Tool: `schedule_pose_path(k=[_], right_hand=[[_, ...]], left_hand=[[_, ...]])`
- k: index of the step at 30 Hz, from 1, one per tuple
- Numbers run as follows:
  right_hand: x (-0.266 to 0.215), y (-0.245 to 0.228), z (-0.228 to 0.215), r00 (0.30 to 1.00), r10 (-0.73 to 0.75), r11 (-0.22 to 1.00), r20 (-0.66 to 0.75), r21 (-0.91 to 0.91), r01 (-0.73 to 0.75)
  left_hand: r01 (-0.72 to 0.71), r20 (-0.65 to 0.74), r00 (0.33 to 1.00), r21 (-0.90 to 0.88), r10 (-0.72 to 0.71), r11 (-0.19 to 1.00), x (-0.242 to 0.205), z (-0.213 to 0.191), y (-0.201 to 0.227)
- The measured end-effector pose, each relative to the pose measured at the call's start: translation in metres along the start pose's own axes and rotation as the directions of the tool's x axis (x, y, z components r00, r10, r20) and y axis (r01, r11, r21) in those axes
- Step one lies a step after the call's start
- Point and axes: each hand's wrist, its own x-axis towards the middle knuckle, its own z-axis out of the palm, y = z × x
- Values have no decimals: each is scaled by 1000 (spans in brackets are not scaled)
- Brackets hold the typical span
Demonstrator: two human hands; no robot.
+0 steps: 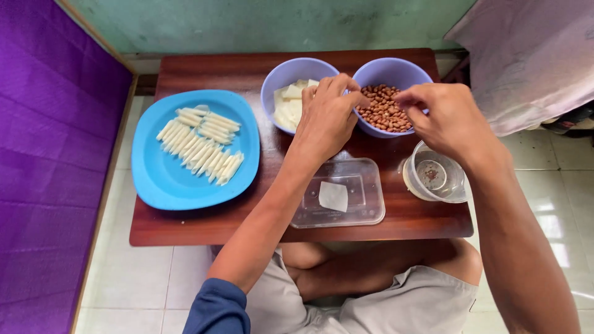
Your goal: The person is manually assembling nut rolls by placing peanuts onto small square wrappers and rolling them into thin tubes.
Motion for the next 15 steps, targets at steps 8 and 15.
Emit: schedule_pose_path(k=[8,15], right_hand=[[48,33,35,962,142,983,235,-151,-108],[56,73,65,946,167,955,279,-284,-85]], left_hand=[[33,70,997,8,-34,999,-12,1,10],[28,30,999,19,-29,999,-14,1,10]])
